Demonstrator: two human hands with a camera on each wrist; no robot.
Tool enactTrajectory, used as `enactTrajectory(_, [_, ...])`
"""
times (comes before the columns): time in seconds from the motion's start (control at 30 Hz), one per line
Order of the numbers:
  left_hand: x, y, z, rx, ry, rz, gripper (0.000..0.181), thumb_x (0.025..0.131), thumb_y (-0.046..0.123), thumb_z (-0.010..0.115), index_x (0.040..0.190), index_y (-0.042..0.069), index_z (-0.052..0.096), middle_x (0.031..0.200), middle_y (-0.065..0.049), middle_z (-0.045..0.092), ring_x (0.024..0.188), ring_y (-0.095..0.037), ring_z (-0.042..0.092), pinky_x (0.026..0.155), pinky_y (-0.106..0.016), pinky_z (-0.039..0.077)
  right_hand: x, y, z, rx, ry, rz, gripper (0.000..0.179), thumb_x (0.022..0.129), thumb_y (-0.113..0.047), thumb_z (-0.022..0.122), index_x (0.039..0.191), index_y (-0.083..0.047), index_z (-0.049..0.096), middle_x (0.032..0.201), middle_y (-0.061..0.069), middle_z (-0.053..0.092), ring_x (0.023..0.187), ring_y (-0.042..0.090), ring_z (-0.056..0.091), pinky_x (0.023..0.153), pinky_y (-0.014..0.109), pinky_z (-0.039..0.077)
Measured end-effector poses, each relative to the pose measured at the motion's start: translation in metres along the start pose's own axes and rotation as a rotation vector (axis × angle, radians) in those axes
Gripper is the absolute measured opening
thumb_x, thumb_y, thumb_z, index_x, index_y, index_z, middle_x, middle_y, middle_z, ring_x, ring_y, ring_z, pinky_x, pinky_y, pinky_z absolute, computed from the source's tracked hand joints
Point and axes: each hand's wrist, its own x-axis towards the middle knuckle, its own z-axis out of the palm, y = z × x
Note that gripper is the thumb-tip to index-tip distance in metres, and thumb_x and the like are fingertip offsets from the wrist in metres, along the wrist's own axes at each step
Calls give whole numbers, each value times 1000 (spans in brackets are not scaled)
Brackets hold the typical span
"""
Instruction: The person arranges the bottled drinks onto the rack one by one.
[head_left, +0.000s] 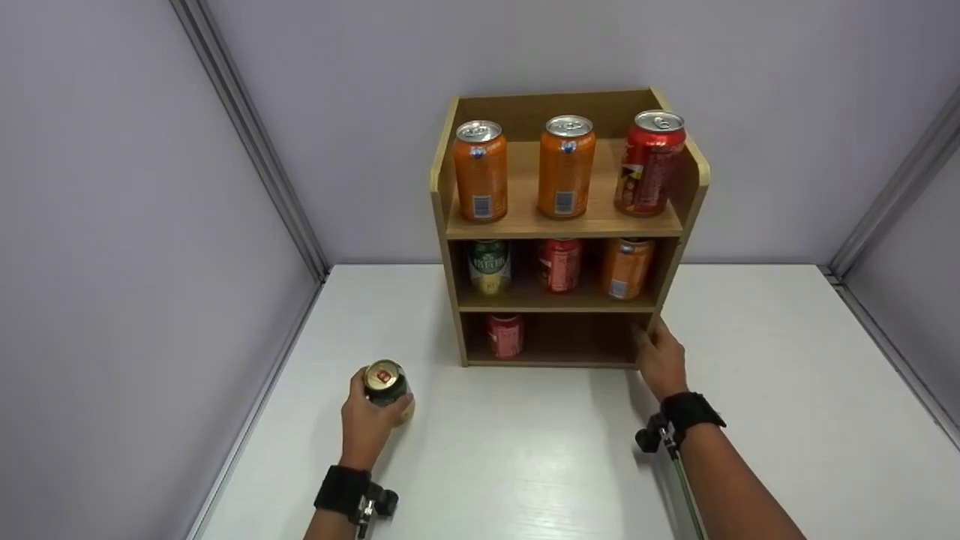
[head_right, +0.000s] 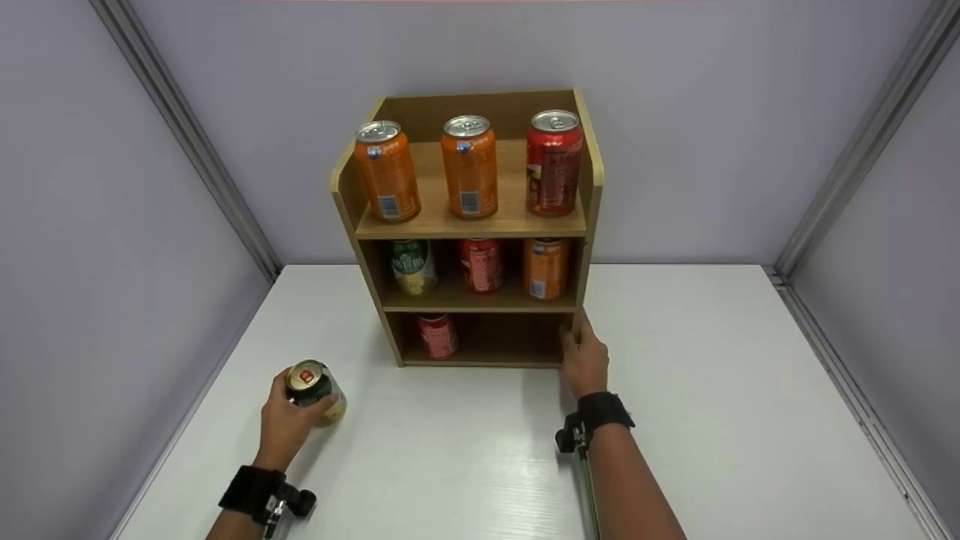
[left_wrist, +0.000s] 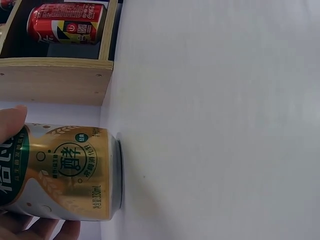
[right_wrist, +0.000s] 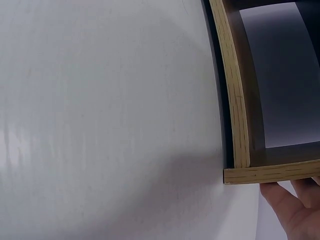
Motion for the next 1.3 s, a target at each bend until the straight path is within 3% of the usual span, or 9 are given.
enactTrajectory(0.17, [-5, 3, -1, 11, 17, -7, 85, 69, 16, 88, 138, -1, 41, 132, -26, 53, 123, -37, 50, 99, -50, 39, -1, 0, 0, 12, -12, 16, 56, 103, -42, 41, 154, -21, 30, 145, 18, 44, 131, 36, 41, 102, 51, 34])
enactTrajectory(0.33, [-8, 19, 1, 22, 12, 24, 87, 67, 19, 89, 137, -1, 43, 129, -24, 56, 121, -35, 52, 98, -49, 40, -1, -3, -1, 7, 1, 0, 57, 103, -44, 41, 153, -18, 32, 143, 19, 46, 130, 37, 42, 102, 51, 35])
enactTrajectory(0.53, [-7, 52, -1, 13, 7, 120, 87, 65, 22, 90, 137, 2, 46, 127, -18, 59, 115, -33, 56, 94, -49, 43, -2, -1, -1, 23, -11, 17, 58, 103, -44, 40, 154, -18, 31, 144, 20, 45, 130, 37, 42, 102, 51, 35])
enactTrajectory(0.77, [-6, 95, 6, 4, 3, 296, 81, 63, 21, 93, 130, 1, 52, 120, -13, 63, 108, -28, 61, 89, -46, 47, -1, -3, -2, 16, -6, 12, 56, 103, -43, 41, 153, -19, 32, 140, 20, 49, 122, 37, 49, 96, 50, 39])
enactTrajectory(0.97, [-8, 125, 18, -5, -24, 418, 80, 63, 25, 93, 127, 0, 53, 117, -10, 64, 105, -22, 62, 87, -41, 49, 0, -6, -3, -23, 8, 27, 53, 104, -43, 39, 153, -25, 32, 133, 18, 56, 96, 34, 59, 79, 44, 44])
enactTrajectory(1.2, [-14, 141, 44, 3, -95, 439, 80, 63, 33, 92, 126, 3, 53, 116, -8, 63, 106, -19, 61, 87, -38, 49, -1, -4, -1, -7, 4, 23, 52, 104, -41, 39, 153, -24, 32, 126, 19, 59, 83, 33, 59, 70, 40, 46])
enactTrajectory(1.3, [-17, 142, 59, 11, -118, 440, 81, 64, 38, 91, 126, 4, 53, 116, -8, 63, 106, -18, 61, 87, -38, 49, -2, -4, 0, -6, 3, 20, 53, 104, -41, 39, 153, -24, 31, 128, 18, 58, 86, 33, 60, 71, 40, 46])
